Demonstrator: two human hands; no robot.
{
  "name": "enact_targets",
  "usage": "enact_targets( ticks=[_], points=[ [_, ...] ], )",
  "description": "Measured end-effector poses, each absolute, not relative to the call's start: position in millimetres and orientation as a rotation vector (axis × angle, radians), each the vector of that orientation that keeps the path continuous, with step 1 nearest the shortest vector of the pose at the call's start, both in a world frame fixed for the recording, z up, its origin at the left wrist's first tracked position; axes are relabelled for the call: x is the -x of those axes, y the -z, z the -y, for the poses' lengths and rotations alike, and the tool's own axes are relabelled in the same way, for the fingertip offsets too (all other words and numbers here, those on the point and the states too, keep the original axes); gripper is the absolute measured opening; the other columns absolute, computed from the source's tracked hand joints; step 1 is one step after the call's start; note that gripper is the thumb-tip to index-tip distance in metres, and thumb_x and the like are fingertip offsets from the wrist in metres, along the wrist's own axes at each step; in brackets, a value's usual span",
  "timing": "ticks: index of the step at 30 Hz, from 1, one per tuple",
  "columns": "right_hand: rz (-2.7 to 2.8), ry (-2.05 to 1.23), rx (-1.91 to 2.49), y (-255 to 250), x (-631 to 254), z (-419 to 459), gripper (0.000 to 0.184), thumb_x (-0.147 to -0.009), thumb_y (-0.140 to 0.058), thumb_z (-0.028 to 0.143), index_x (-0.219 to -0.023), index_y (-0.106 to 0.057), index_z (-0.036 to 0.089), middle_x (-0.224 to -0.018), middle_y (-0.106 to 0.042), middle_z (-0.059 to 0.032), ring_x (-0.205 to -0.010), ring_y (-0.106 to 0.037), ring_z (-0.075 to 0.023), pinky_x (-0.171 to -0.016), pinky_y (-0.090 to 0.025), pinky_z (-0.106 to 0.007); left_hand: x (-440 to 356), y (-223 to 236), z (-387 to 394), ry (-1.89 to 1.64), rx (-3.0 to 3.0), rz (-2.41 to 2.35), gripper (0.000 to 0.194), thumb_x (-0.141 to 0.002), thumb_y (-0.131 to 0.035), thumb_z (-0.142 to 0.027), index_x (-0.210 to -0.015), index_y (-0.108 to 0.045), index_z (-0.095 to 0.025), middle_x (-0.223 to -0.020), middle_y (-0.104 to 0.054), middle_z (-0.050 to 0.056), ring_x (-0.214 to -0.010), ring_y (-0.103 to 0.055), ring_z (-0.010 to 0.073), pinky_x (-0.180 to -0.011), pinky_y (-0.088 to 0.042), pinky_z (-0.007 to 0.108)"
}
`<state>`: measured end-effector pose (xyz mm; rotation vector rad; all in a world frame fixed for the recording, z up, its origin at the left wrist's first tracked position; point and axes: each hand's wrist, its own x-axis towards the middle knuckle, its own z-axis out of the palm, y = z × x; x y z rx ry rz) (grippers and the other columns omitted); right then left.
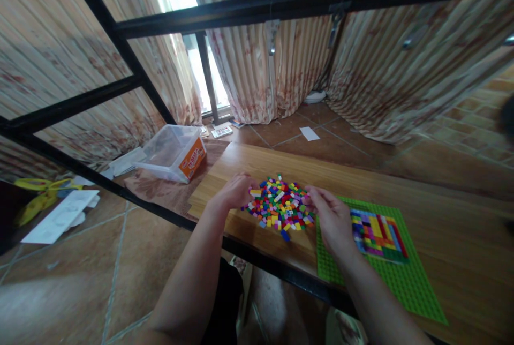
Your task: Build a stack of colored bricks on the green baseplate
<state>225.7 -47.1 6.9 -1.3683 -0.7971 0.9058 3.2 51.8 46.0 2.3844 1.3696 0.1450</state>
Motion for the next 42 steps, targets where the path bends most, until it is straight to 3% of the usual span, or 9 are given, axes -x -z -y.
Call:
enact_targets(
  ticks=[7,14,18,24,31,36,42],
  points=[
    [0.761,-0.913,1.363,-14,-222,48,0.050,-0.067,-0.071,0.062,-0.090,-0.075,0.017,-0.078,-0.074,-0.0067,-0.071,-0.065,-0.0193,-0.064,-0.051,-0.031,-3,-47,-50,-0.243,-2.370,-1.421,0.023,-0.065,-0.066,-0.009,-0.086,-0.071,-0.017,-0.092,-0.068,0.006,-0.092,-0.061,0.0210,-0.088,-0.048,0.031],
    [0.762,-0.935,1.332,-19,-217,47,0.047,-0.065,-0.073,0.061,-0.084,-0.074,0.018,-0.077,-0.074,-0.0055,-0.067,-0.065,-0.0184,-0.063,-0.052,-0.031,-10,-59,-48,-0.483,-2.105,-1.237,0.007,-0.072,-0.061,-0.018,-0.078,-0.064,-0.014,-0.069,-0.063,0.000,-0.065,-0.056,0.0120,-0.062,-0.044,0.023],
    [0.749,-1.014,1.278,-20,-211,46,0.044,-0.062,-0.076,0.058,-0.083,-0.074,0.020,-0.077,-0.075,-0.0045,-0.066,-0.065,-0.0182,-0.063,-0.053,-0.031,-34,-60,-37,-0.700,-1.683,-0.989,0.014,-0.075,-0.061,-0.024,-0.084,-0.063,-0.013,-0.077,-0.065,0.001,-0.070,-0.058,0.0108,-0.066,-0.046,0.022],
    [0.708,-1.060,1.237,-24,-210,46,0.041,-0.062,-0.076,0.055,-0.081,-0.073,0.019,-0.066,-0.070,-0.0011,-0.056,-0.059,-0.0134,-0.053,-0.047,-0.025,-73,-57,-17,-0.695,-1.270,-0.933,0.013,-0.071,-0.066,-0.022,-0.078,-0.060,-0.014,-0.064,-0.059,-0.003,-0.055,-0.052,0.0060,-0.056,-0.042,0.019],
    [0.637,-1.104,1.168,-24,-214,45,0.035,-0.060,-0.078,0.050,-0.074,-0.071,0.019,-0.065,-0.068,0.0010,-0.054,-0.057,-0.0122,-0.056,-0.047,-0.026,-93,-59,-5,-0.591,-1.218,-0.963,0.009,-0.078,-0.065,-0.022,-0.081,-0.061,-0.014,-0.068,-0.064,-0.002,-0.061,-0.062,0.0083,-0.062,-0.048,0.020],
    [0.636,-1.091,1.162,-25,-216,45,0.032,-0.060,-0.079,0.048,-0.070,-0.073,0.019,-0.061,-0.066,0.0019,-0.052,-0.053,-0.0107,-0.054,-0.043,-0.025,-96,-58,-4,-0.587,-1.294,-0.977,0.013,-0.084,-0.060,-0.026,-0.077,-0.060,-0.015,-0.063,-0.061,-0.003,-0.055,-0.058,0.0074,-0.056,-0.046,0.019],
    [0.599,-1.111,1.132,-28,-218,46,0.029,-0.056,-0.082,0.045,-0.065,-0.074,0.019,-0.053,-0.060,0.0036,-0.050,-0.045,-0.0084,-0.050,-0.034,-0.023,-101,-51,-3,-0.677,-1.277,-0.950,0.015,-0.079,-0.063,-0.027,-0.073,-0.060,-0.014,-0.058,-0.058,-0.004,-0.050,-0.052,0.0063,-0.050,-0.040,0.018]
  ],
)
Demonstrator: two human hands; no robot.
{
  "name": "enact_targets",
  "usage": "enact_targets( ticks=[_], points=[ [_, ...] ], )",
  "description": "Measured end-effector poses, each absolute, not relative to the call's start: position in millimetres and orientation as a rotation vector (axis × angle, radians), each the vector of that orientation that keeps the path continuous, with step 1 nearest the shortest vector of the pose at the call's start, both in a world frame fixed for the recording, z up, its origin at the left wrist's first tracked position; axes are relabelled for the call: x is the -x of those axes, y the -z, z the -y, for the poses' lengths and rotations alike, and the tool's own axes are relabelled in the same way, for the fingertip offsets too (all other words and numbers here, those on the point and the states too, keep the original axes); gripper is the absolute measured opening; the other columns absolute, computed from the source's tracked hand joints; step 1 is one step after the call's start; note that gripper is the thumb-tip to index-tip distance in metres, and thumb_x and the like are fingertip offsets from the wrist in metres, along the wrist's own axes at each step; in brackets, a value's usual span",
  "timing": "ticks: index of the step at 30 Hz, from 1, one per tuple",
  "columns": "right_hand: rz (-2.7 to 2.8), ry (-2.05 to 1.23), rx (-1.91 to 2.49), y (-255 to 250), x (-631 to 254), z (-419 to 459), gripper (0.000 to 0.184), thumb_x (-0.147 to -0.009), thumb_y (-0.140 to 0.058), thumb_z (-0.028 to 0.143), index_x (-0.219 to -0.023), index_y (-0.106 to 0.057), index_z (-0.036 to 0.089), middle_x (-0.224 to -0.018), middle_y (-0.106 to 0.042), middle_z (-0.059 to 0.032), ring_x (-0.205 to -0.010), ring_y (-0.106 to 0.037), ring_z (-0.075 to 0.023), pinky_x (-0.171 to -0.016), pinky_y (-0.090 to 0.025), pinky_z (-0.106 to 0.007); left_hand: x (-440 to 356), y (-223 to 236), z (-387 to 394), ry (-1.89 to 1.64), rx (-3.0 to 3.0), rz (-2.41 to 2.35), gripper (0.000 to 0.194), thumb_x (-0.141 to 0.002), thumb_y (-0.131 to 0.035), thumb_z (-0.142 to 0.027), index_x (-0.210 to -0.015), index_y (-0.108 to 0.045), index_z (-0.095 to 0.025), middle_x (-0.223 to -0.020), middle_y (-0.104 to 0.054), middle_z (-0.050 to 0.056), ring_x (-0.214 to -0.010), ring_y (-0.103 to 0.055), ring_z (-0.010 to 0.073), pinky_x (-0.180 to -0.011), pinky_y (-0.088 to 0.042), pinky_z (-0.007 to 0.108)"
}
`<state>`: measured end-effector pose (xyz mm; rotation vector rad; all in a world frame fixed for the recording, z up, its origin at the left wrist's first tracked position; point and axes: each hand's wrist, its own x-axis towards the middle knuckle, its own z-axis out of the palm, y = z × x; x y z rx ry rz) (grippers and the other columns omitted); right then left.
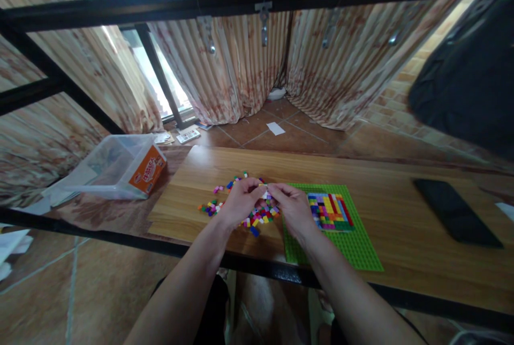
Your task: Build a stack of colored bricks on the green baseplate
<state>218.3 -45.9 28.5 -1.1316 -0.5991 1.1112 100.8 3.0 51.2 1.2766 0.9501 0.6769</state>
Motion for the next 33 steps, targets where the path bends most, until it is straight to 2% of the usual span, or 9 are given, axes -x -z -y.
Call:
enact_targets(
  ticks=[4,13,18,25,29,33],
  points=[
    [0.533,-1.135,1.088,-25.3,-217.5,45.5,0.031,-0.053,-0.084,0.044,-0.066,-0.074,0.018,-0.054,-0.061,0.0026,-0.051,-0.045,-0.0082,-0.050,-0.033,-0.023,-102.4,-48.7,-2.3,-0.703,-1.215,-0.938,0.021,-0.074,-0.069,-0.033,-0.071,-0.061,-0.014,-0.057,-0.059,-0.004,-0.049,-0.052,0.0070,-0.049,-0.040,0.018],
    [0.495,-1.121,1.102,-23.1,-215.3,44.4,0.033,-0.053,-0.084,0.046,-0.066,-0.073,0.018,-0.053,-0.061,0.0028,-0.050,-0.046,-0.0088,-0.050,-0.035,-0.024,-106.8,-52.6,1.1,-0.731,-1.217,-0.989,0.019,-0.077,-0.066,-0.029,-0.068,-0.059,-0.014,-0.052,-0.058,-0.003,-0.046,-0.051,0.0069,-0.046,-0.038,0.017],
    [0.487,-1.066,1.145,-23.9,-215.1,43.6,0.032,-0.052,-0.084,0.044,-0.067,-0.074,0.017,-0.054,-0.063,0.0025,-0.047,-0.043,-0.0080,-0.047,-0.031,-0.023,-109.0,-51.4,1.3,-0.769,-1.236,-0.995,0.023,-0.071,-0.074,-0.031,-0.069,-0.059,-0.013,-0.052,-0.060,-0.002,-0.047,-0.054,0.0080,-0.047,-0.041,0.018],
    [0.499,-1.080,1.091,-23.0,-216.4,45.1,0.031,-0.055,-0.084,0.042,-0.069,-0.074,0.017,-0.054,-0.061,0.0027,-0.049,-0.044,-0.0081,-0.048,-0.033,-0.023,-110.6,-50.2,3.2,-0.806,-1.095,-0.931,0.025,-0.068,-0.076,-0.032,-0.067,-0.061,-0.012,-0.052,-0.058,-0.002,-0.044,-0.051,0.0057,-0.046,-0.041,0.016],
    [0.430,-1.199,0.990,-21.8,-217.6,45.4,0.028,-0.058,-0.083,0.040,-0.068,-0.070,0.017,-0.053,-0.059,0.0039,-0.048,-0.046,-0.0079,-0.049,-0.037,-0.023,-110.6,-52.1,3.3,-0.797,-0.997,-0.897,0.029,-0.061,-0.081,-0.033,-0.068,-0.062,-0.012,-0.054,-0.060,-0.002,-0.046,-0.052,0.0051,-0.049,-0.043,0.016],
    [0.300,-1.357,0.914,-21.1,-220.0,44.0,0.021,-0.065,-0.075,0.036,-0.067,-0.066,0.018,-0.059,-0.061,0.0012,-0.053,-0.053,-0.0103,-0.051,-0.044,-0.023,-110.2,-52.6,3.7,-0.819,-0.987,-0.883,0.030,-0.062,-0.081,-0.035,-0.071,-0.062,-0.012,-0.056,-0.061,-0.002,-0.050,-0.055,0.0060,-0.051,-0.046,0.017]
  ],
)
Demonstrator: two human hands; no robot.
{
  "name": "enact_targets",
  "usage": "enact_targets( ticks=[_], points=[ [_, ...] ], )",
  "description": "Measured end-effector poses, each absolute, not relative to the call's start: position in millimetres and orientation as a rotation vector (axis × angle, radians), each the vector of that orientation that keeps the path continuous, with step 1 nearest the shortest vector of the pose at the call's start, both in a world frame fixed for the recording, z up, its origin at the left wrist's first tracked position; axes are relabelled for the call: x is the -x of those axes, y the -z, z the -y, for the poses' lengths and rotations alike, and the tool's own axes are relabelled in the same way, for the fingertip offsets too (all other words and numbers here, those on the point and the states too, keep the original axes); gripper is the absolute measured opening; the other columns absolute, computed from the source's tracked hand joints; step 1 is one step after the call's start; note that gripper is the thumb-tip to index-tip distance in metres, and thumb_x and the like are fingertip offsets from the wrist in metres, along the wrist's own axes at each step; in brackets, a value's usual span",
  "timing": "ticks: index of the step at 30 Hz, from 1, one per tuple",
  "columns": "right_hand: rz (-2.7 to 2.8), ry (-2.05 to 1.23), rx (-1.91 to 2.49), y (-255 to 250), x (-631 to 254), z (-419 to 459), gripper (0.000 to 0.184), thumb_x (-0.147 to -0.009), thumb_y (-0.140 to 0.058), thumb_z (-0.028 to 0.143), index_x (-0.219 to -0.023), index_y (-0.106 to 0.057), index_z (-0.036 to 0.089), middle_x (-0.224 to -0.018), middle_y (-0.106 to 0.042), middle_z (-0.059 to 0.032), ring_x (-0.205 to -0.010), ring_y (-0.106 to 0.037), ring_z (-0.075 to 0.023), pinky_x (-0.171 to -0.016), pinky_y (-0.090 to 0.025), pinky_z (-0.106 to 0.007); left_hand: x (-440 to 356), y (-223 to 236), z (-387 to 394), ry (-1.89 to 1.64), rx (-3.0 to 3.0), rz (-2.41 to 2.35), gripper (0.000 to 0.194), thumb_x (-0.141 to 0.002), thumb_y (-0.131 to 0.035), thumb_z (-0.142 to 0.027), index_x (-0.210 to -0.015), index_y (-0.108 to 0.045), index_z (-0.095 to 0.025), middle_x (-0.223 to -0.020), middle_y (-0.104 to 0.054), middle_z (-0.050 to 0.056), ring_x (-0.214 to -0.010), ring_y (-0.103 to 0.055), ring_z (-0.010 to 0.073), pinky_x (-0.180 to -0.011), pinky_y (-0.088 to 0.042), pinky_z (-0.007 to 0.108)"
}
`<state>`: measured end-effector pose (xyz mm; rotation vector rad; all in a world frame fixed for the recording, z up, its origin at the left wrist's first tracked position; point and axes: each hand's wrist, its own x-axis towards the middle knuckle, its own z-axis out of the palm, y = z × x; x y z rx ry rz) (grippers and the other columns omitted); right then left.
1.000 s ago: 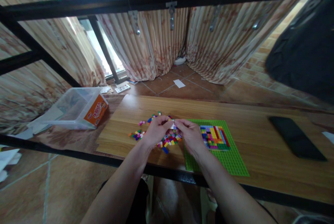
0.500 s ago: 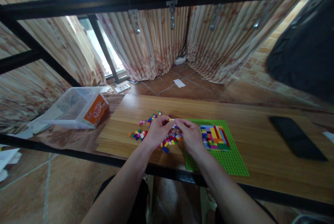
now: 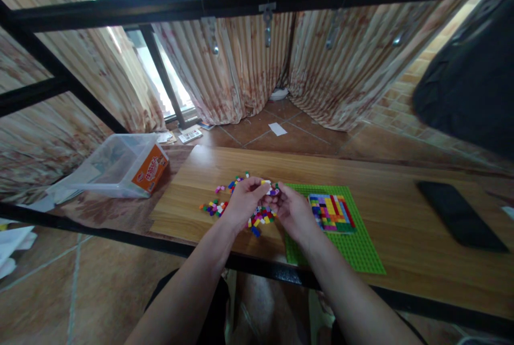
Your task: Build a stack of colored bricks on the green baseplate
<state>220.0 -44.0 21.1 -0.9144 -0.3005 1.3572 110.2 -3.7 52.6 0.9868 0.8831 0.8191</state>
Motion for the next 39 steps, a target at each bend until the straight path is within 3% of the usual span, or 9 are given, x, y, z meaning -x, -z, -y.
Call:
enact_targets(
  ticks=[7,15,19,26,32,39],
  points=[
    [0.304,-1.386,0.914,-28,-219,46,0.012,-0.065,-0.067,0.030,-0.069,-0.064,0.020,-0.060,-0.062,0.0010,-0.050,-0.047,-0.0102,-0.042,-0.035,-0.021,-109,-46,0,-0.901,-1.084,-0.913,0.027,-0.069,-0.075,-0.036,-0.070,-0.060,-0.014,-0.057,-0.060,-0.002,-0.050,-0.054,0.0080,-0.050,-0.044,0.019],
    [0.492,-1.286,1.018,-26,-208,48,0.035,-0.058,-0.082,0.046,-0.062,-0.061,0.018,-0.050,-0.050,0.0054,-0.046,-0.038,-0.0065,-0.040,-0.026,-0.020,-110,-43,-1,-0.924,-1.176,-0.966,0.020,-0.072,-0.070,-0.032,-0.068,-0.060,-0.015,-0.053,-0.058,-0.003,-0.047,-0.052,0.0082,-0.049,-0.041,0.020],
    [0.473,-1.306,0.986,-27,-208,49,0.033,-0.058,-0.082,0.045,-0.062,-0.062,0.019,-0.053,-0.053,0.0043,-0.047,-0.039,-0.0071,-0.042,-0.026,-0.021,-109,-43,-2,-0.919,-1.152,-0.941,0.021,-0.071,-0.070,-0.033,-0.067,-0.060,-0.014,-0.054,-0.057,-0.003,-0.048,-0.051,0.0075,-0.050,-0.041,0.019],
    [0.336,-1.353,0.927,-29,-212,47,0.015,-0.063,-0.070,0.035,-0.068,-0.063,0.022,-0.064,-0.060,0.0018,-0.057,-0.048,-0.0118,-0.048,-0.035,-0.023,-109,-51,2,-0.841,-1.076,-0.880,0.025,-0.068,-0.075,-0.034,-0.073,-0.061,-0.014,-0.058,-0.061,-0.002,-0.051,-0.055,0.0075,-0.051,-0.043,0.018],
    [0.409,-1.302,0.928,-30,-208,46,0.035,-0.066,-0.073,0.053,-0.072,-0.063,0.020,-0.057,-0.053,0.0046,-0.049,-0.042,-0.0084,-0.044,-0.030,-0.022,-113,-51,6,-0.803,-1.104,-0.924,0.015,-0.075,-0.068,-0.028,-0.075,-0.061,-0.015,-0.057,-0.061,-0.002,-0.048,-0.057,0.0095,-0.048,-0.046,0.020],
    [0.423,-1.146,1.034,-24,-209,45,0.035,-0.056,-0.083,0.048,-0.068,-0.066,0.019,-0.053,-0.055,0.0058,-0.046,-0.041,-0.0073,-0.045,-0.034,-0.023,-114,-43,4,-0.772,-1.241,-0.977,0.022,-0.074,-0.072,-0.034,-0.068,-0.065,-0.014,-0.055,-0.063,0.000,-0.047,-0.057,0.0095,-0.046,-0.043,0.018]
  ],
)
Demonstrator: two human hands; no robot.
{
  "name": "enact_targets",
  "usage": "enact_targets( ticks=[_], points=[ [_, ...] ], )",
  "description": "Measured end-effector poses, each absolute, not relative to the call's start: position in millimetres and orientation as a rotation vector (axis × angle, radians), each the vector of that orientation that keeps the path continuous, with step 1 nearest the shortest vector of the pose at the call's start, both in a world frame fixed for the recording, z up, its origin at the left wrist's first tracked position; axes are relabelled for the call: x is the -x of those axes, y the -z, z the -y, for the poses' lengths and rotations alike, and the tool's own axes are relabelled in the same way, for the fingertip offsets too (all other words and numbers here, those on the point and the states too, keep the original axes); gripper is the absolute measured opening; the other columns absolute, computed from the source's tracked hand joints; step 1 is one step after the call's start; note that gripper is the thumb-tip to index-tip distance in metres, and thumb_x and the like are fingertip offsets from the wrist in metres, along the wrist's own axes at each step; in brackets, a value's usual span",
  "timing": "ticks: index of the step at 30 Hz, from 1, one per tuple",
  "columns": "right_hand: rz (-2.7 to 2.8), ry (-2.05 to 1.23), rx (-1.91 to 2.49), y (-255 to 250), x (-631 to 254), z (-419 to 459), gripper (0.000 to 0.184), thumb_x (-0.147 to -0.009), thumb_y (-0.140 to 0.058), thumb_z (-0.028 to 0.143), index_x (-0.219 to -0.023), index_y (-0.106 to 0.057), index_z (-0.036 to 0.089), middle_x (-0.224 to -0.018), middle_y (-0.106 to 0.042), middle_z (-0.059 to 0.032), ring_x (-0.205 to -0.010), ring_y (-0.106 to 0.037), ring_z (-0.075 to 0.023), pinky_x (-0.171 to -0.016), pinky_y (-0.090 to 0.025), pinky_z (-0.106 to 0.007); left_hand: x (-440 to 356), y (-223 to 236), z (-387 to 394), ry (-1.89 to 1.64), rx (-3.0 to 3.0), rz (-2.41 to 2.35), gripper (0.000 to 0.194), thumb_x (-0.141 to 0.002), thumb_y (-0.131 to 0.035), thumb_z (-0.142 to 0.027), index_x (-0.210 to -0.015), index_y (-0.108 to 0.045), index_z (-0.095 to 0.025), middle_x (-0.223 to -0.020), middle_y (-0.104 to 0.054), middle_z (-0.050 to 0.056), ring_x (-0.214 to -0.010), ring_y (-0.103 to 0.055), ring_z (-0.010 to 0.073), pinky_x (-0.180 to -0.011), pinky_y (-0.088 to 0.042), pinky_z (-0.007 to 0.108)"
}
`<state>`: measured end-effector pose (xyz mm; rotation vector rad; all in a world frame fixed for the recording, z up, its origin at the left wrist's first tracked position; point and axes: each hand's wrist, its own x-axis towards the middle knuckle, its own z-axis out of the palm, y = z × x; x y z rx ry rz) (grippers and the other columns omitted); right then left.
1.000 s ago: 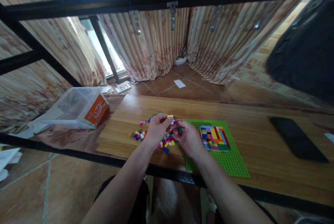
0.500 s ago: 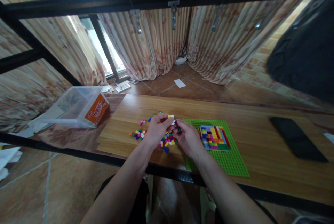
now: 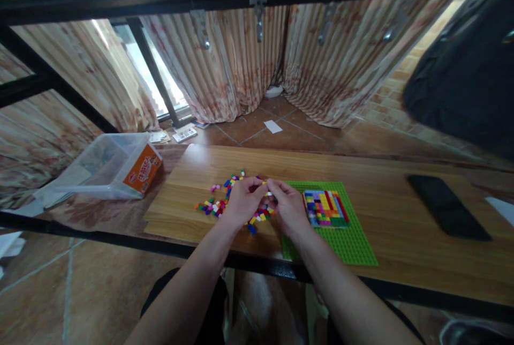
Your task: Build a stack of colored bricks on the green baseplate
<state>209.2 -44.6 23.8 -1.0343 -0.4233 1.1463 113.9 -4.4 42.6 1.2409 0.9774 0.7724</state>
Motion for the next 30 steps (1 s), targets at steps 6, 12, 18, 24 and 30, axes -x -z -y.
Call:
enact_targets(
  ticks=[6,12,18,24,30],
  points=[
    [0.438,-1.168,1.066,-22,-215,44,0.033,-0.056,-0.082,0.047,-0.063,-0.066,0.019,-0.047,-0.051,0.0063,-0.043,-0.037,-0.0066,-0.043,-0.027,-0.022,-112,-49,7,-0.787,-1.038,-0.956,0.032,-0.060,-0.084,-0.037,-0.067,-0.065,-0.012,-0.053,-0.062,0.000,-0.045,-0.054,0.0065,-0.044,-0.040,0.016],
    [0.346,-1.271,0.956,-26,-216,45,0.023,-0.061,-0.079,0.039,-0.065,-0.065,0.020,-0.056,-0.056,0.0044,-0.051,-0.045,-0.0089,-0.051,-0.038,-0.024,-111,-52,7,-0.772,-0.931,-0.900,0.035,-0.055,-0.087,-0.036,-0.070,-0.067,-0.011,-0.059,-0.066,0.003,-0.051,-0.058,0.0074,-0.048,-0.043,0.016],
    [0.244,-1.348,0.940,-27,-217,44,0.014,-0.068,-0.069,0.035,-0.066,-0.064,0.021,-0.061,-0.060,0.0023,-0.054,-0.047,-0.0102,-0.049,-0.038,-0.023,-109,-54,3,-0.828,-0.894,-0.905,0.030,-0.060,-0.084,-0.032,-0.073,-0.067,-0.012,-0.060,-0.067,0.001,-0.054,-0.060,0.0080,-0.055,-0.048,0.018],
    [0.453,-1.315,0.989,-27,-210,48,0.031,-0.060,-0.081,0.043,-0.062,-0.062,0.019,-0.057,-0.057,0.0037,-0.048,-0.040,-0.0066,-0.043,-0.028,-0.021,-108,-50,3,-0.850,-0.966,-0.963,0.025,-0.065,-0.080,-0.032,-0.069,-0.064,-0.013,-0.057,-0.063,-0.002,-0.051,-0.057,0.0072,-0.054,-0.046,0.019],
    [0.409,-1.333,0.965,-26,-212,48,0.028,-0.060,-0.081,0.039,-0.063,-0.062,0.019,-0.059,-0.059,0.0026,-0.051,-0.044,-0.0069,-0.044,-0.031,-0.020,-107,-52,1,-0.836,-1.017,-0.954,0.021,-0.066,-0.076,-0.030,-0.068,-0.064,-0.013,-0.056,-0.061,-0.002,-0.050,-0.054,0.0072,-0.052,-0.043,0.019]
  ],
)
